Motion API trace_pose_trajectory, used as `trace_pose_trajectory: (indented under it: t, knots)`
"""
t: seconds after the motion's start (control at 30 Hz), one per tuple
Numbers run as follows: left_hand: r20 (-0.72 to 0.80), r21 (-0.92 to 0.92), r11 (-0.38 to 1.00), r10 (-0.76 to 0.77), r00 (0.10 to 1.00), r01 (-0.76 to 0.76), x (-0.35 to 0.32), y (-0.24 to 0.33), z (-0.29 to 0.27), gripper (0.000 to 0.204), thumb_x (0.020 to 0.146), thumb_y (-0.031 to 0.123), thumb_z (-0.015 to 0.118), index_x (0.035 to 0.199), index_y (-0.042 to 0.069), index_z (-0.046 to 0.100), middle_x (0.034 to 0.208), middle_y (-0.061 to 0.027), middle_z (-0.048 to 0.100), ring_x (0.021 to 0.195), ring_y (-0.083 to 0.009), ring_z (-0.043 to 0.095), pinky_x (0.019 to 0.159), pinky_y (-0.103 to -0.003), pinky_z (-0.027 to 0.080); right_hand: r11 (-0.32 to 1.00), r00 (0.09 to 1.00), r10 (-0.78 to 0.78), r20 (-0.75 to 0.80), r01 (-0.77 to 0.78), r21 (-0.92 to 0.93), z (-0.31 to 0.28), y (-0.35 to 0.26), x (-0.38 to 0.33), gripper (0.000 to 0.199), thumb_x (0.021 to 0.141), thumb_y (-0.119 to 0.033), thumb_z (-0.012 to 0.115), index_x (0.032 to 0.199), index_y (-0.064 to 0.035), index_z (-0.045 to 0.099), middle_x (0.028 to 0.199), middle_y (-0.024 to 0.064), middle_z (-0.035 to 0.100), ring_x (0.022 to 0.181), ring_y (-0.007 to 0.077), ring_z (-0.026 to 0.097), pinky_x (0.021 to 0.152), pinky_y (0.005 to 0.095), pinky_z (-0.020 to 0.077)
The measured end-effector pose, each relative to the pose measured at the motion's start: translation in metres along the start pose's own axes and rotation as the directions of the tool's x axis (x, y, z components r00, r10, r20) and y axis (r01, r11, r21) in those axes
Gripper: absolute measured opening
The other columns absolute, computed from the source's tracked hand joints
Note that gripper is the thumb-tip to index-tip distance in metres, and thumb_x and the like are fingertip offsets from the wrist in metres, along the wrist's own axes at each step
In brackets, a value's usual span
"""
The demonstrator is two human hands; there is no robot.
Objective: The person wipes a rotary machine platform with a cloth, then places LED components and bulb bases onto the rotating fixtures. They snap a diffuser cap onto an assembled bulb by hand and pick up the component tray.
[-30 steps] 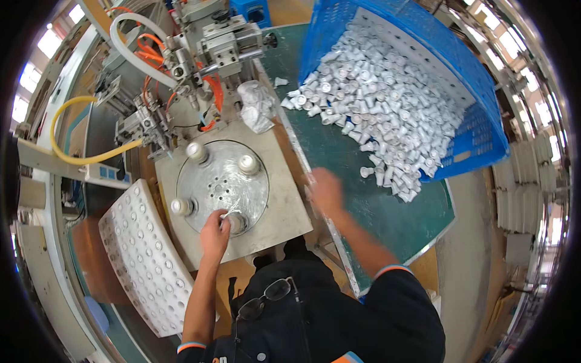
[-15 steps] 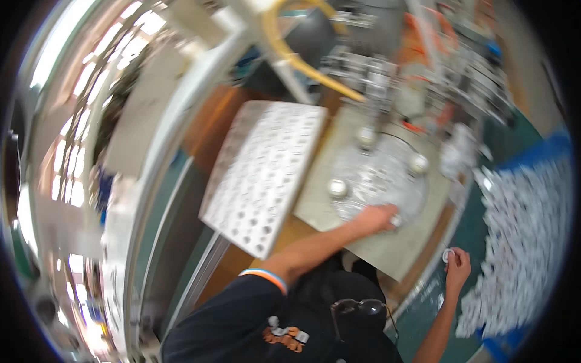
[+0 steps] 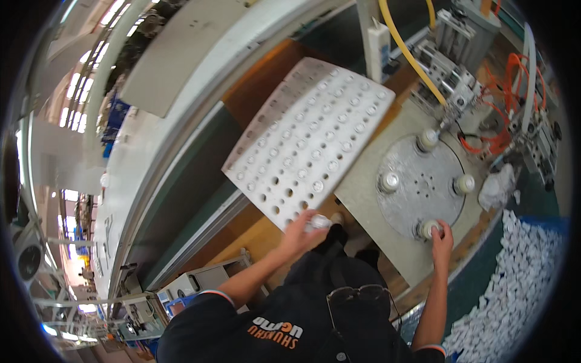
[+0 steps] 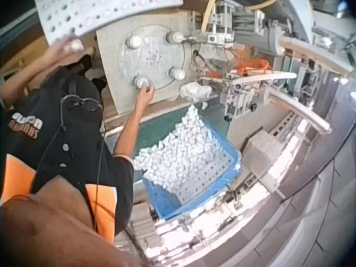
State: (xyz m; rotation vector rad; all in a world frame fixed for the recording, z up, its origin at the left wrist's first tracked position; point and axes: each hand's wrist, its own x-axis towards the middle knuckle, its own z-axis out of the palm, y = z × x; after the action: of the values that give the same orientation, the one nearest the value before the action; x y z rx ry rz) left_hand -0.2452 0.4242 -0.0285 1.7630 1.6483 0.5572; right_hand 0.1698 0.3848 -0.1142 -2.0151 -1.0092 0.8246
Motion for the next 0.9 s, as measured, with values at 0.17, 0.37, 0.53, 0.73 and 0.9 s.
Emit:
trace_pose_trajectory:
  t: [0.17, 0.37, 0.53, 0.73, 0.9]
  knots:
    - [-0.185, -0.11, 0.982, -0.171, 0.968, 0.152, 0.008, -0.052, -0.067, 0.046, 0.077, 0.026, 0.073, 0.113, 0.007, 0.051, 0.089, -0.0142, 0.061, 0.081, -0.0243, 0.063, 0.071, -0.034, 0.049, 0.998, 0.998, 0.037, -0.057, -0.04, -0.054, 0.018, -0.009, -0.015, 0.029, 0.085, -0.016, 0.059, 0.112, -0.006, 0.059, 0.073, -0.001, 0.045, 0.065, 0.0103, 0.039, 0.061, 0.0246, 0.037]
    - [-0.191, 0.149, 0.973, -0.148, 0.97, 0.178, 0.051, -0.068, -0.084, 0.043, 0.077, 0.023, 0.072, 0.111, 0.006, 0.052, 0.086, -0.0105, 0.059, 0.077, -0.024, 0.059, 0.069, -0.033, 0.047, 0.986, 0.998, 0.066, -0.004, -0.064, 0.156, 0.056, -0.038, -0.056, 0.04, 0.09, -0.021, 0.055, 0.127, -0.0088, 0.049, 0.087, 0.001, 0.051, 0.066, 0.0082, 0.051, 0.054, 0.0224, 0.0413]
    - [-0.387, 0.114, 0.975, -0.134, 0.912, 0.191, 0.073, -0.083, -0.082, 0.043, 0.079, 0.027, 0.07, 0.112, 0.005, 0.052, 0.089, -0.0139, 0.061, 0.081, -0.0277, 0.06, 0.071, -0.036, 0.047, 0.942, 0.972, 0.233, 0.021, -0.231, 0.244, 0.026, -0.015, -0.076, 0.037, 0.09, -0.02, 0.054, 0.125, -0.0076, 0.051, 0.085, 0.0015, 0.055, 0.065, 0.0078, 0.051, 0.053, 0.0216, 0.0413]
    - [-0.013, 0.239, 0.935, -0.268, 0.963, 0.263, 0.078, -0.169, -0.089, 0.06, 0.082, 0.024, 0.066, 0.136, 0.017, 0.04, 0.115, -0.0182, 0.059, 0.096, -0.0288, 0.06, 0.084, -0.039, 0.048, 0.947, 0.966, 0.216, -0.142, -0.172, 0.271, -0.003, 0.025, -0.096, 0.024, 0.092, -0.017, 0.053, 0.112, -0.0063, 0.06, 0.078, 0.0012, 0.06, 0.061, 0.0071, 0.052, 0.056, 0.0221, 0.0441]
    - [0.021, 0.508, 0.86, -0.072, 0.997, 0.052, 0.053, -0.15, -0.107, 0.065, 0.087, 0.018, 0.058, 0.142, 0.007, 0.026, 0.117, -0.0257, 0.048, 0.103, -0.0379, 0.051, 0.086, -0.04, 0.044, 0.927, 0.784, 0.351, -0.512, -0.211, 0.311, -0.074, 0.059, -0.1, 0.017, 0.089, -0.011, 0.054, 0.102, -0.005, 0.063, 0.078, 0.0028, 0.062, 0.064, 0.009, 0.057, 0.059, 0.0234, 0.046]
